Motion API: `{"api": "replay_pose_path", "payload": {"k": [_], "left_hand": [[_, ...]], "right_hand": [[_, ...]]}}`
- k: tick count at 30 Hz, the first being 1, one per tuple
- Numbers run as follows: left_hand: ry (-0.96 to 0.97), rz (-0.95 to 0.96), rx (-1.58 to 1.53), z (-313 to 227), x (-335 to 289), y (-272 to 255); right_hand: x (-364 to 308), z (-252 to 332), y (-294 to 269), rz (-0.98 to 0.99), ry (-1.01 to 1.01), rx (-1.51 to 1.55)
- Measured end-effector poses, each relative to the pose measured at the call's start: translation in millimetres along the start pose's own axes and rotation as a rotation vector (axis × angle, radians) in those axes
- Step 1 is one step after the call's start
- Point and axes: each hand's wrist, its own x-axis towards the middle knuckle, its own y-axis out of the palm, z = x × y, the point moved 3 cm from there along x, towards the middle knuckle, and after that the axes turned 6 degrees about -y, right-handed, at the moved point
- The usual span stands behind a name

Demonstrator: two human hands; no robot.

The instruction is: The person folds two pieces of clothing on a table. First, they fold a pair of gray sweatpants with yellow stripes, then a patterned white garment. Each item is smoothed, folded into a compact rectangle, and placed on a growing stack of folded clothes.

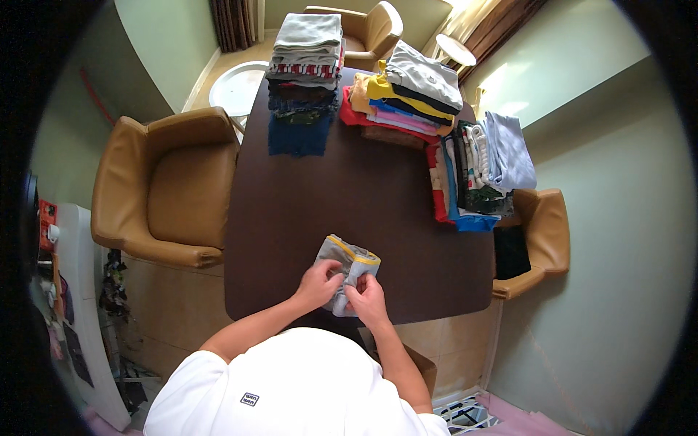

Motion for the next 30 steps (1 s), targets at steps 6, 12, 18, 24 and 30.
{"api": "replay_pose_path", "payload": {"k": [6,12,18,24,30], "left_hand": [[-0.087,-0.308,0.037,59.4,4.1,-38.0],[-0.167,-0.042,-0.253,94.1,25.3,-27.1],[-0.146,0.031,-0.008,55.9,-3.8,-48.0],[-0.098,-0.074,0.275,53.7,-12.8,-40.7],[-0.114,-0.038,0.344,41.1,-10.3,-43.1]], "right_hand": [[16.4,-9.3,21.0,-0.049,-0.170,-0.313],[53.9,-67.1,58.7,0.182,-0.222,-0.382],[56.1,-51.0,58.2,0.236,-0.075,-0.251],[40.1,2.9,62.2,0.141,-0.768,-0.978],[64.9,-29.4,42.9,0.187,-0.624,-1.392]]}}
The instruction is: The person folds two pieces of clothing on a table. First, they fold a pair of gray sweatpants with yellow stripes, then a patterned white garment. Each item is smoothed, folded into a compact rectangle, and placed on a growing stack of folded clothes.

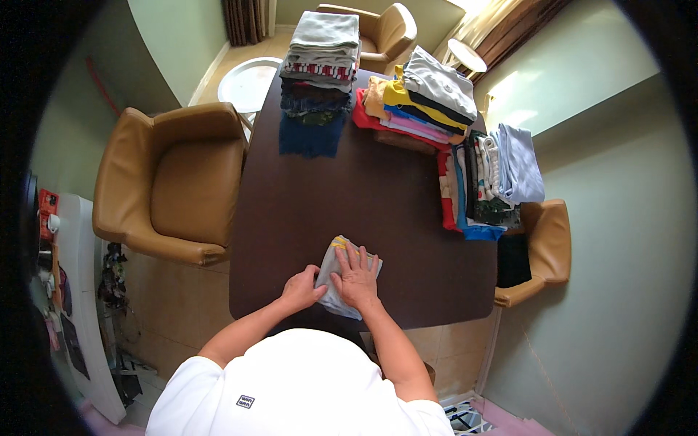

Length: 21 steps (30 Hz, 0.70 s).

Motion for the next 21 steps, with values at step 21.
{"api": "replay_pose_path", "payload": {"k": [21], "left_hand": [[0.677,-0.142,0.286,-29.1,27.7,28.3]], "right_hand": [[-30.0,-12.0,23.0,-0.247,0.203,0.085]]}}
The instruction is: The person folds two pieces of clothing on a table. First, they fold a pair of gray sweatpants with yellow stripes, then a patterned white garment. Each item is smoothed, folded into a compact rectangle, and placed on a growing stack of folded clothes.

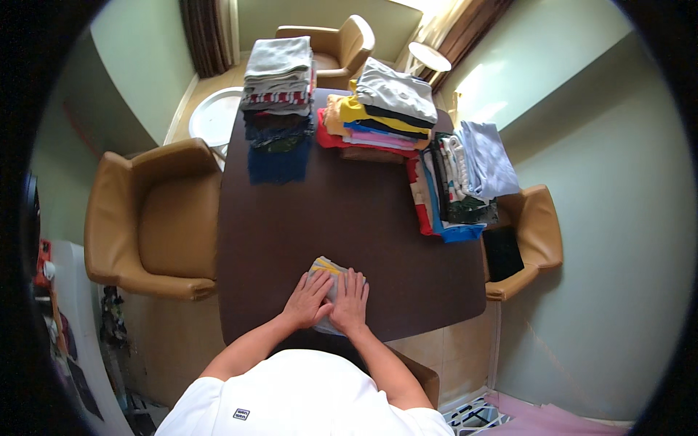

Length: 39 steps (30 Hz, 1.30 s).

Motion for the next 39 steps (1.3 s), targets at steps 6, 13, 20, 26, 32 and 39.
{"api": "replay_pose_path", "payload": {"k": [6,13,20,26,32,39], "left_hand": [[0.011,-0.067,0.158,-5.0,-0.8,2.1],[-0.004,-0.087,0.184,4.9,3.9,18.4],[-0.026,-0.040,0.215,11.0,2.6,28.4],[-0.050,-0.005,0.275,7.2,3.6,29.7],[-0.045,-0.002,0.329,5.6,3.4,32.9],[-0.003,-0.034,0.360,-5.0,6.2,19.5]], "right_hand": [[-24.2,-15.1,5.2,-0.108,-0.019,0.154],[-23.0,-19.9,11.1,-0.153,0.007,0.250],[-23.4,-22.0,12.6,-0.198,-0.001,0.325],[-25.4,-24.2,13.6,-0.206,0.010,0.347],[-27.9,-26.8,15.0,-0.217,0.005,0.327],[-26.7,-24.7,9.2,-0.239,-0.018,0.305]]}}
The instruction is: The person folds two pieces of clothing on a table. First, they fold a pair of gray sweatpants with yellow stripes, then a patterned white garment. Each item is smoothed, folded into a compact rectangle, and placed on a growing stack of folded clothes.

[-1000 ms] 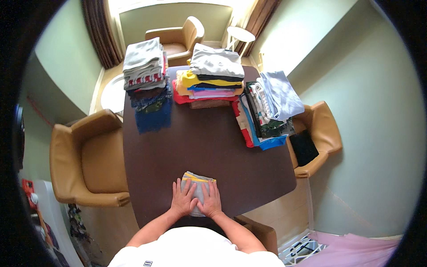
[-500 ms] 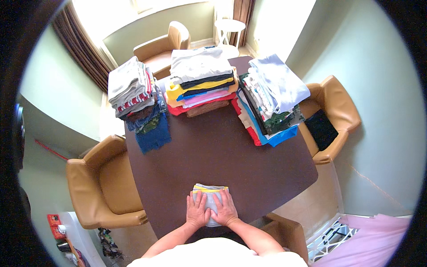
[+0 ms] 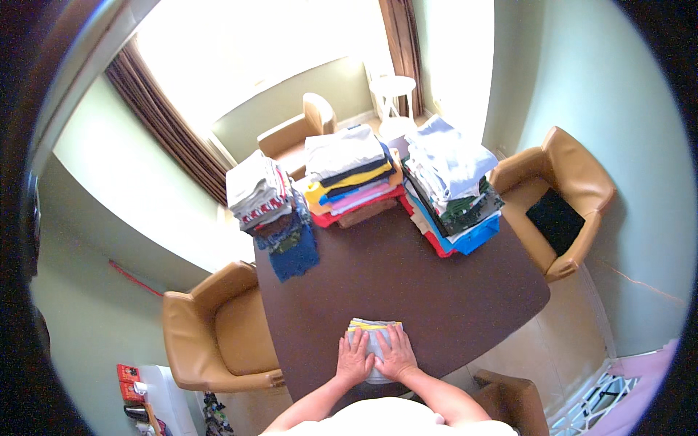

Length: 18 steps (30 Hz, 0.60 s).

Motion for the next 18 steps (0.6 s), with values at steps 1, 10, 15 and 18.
{"api": "replay_pose_path", "payload": {"k": [1,10,15,18], "left_hand": [[-0.024,0.007,0.015,0.4,0.5,-6.2],[-0.560,-0.101,-0.440,15.0,0.8,-11.4],[-0.795,0.205,-0.716,25.0,-6.0,0.7],[-0.935,0.375,-1.007,17.5,-15.3,-1.3]], "right_hand": [[2.5,1.1,0.6,0.021,0.002,0.006],[17.1,-8.1,-22.7,0.327,-0.128,0.146],[19.1,-22.5,-14.5,0.356,-0.147,0.172],[10.6,-20.9,-21.5,0.261,0.032,0.228]]}}
